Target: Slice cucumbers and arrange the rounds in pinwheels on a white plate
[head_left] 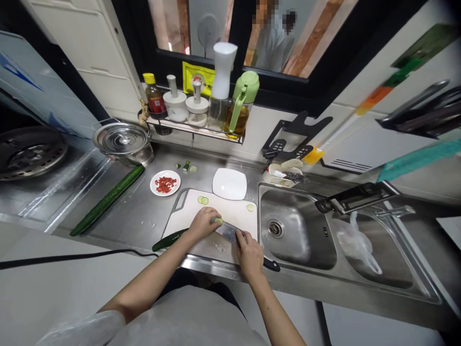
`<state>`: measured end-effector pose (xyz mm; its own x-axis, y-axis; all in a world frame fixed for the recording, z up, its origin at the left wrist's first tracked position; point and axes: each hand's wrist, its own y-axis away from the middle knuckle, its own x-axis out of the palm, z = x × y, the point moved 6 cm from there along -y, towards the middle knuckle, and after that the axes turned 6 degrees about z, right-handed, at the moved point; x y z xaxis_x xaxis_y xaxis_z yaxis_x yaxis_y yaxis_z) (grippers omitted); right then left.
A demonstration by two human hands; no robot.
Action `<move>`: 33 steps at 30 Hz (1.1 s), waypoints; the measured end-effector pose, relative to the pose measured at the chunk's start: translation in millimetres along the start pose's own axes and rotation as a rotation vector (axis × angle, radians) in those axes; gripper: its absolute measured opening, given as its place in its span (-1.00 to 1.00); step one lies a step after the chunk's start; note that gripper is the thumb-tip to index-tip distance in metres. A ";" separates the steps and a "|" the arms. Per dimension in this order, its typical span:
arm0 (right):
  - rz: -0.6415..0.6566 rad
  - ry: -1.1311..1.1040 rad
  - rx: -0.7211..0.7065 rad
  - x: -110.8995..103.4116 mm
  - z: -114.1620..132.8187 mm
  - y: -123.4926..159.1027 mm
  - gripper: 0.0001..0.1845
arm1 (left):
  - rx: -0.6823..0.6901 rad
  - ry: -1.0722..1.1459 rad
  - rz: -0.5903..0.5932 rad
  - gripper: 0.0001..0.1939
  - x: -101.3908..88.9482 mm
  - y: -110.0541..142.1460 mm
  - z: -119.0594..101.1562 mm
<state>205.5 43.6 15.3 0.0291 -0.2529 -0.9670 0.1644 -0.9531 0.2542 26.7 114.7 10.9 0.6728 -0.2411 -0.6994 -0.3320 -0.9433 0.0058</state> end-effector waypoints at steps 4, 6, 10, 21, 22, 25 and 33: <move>0.048 -0.021 0.068 4.4 -8.2 2.5 -0.54 | -0.241 0.061 -0.079 -0.89 -2.3 -5.4 20.3; 0.058 -0.035 0.125 5.4 -15.5 4.3 -0.54 | -0.435 0.087 -0.157 -0.89 -7.2 -7.5 41.5; 0.045 -0.059 0.202 5.5 -27.9 9.4 -0.56 | -0.555 0.049 -0.250 -0.86 -16.8 -16.1 69.1; 0.054 -0.176 0.275 7.0 -39.6 13.4 -0.60 | -0.443 -0.053 -0.209 -0.81 -17.3 -39.9 81.3; 0.052 -0.193 0.276 7.8 -40.3 13.0 -0.60 | -0.420 -0.067 -0.204 -0.80 -16.1 -41.4 81.5; 0.030 -0.269 0.280 9.7 -42.5 12.0 -0.59 | -0.351 -0.134 -0.208 -0.80 -13.3 -43.7 80.9; -0.065 -0.596 0.252 16.3 -42.3 5.7 -0.61 | -0.356 -0.169 -0.314 -0.86 -21.6 -32.2 79.6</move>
<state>248.7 41.0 0.4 -0.5367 -0.1737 -0.8257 -0.0911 -0.9609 0.2614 -29.7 168.4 -31.2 0.5776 0.0796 -0.8125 0.1353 -0.9908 -0.0010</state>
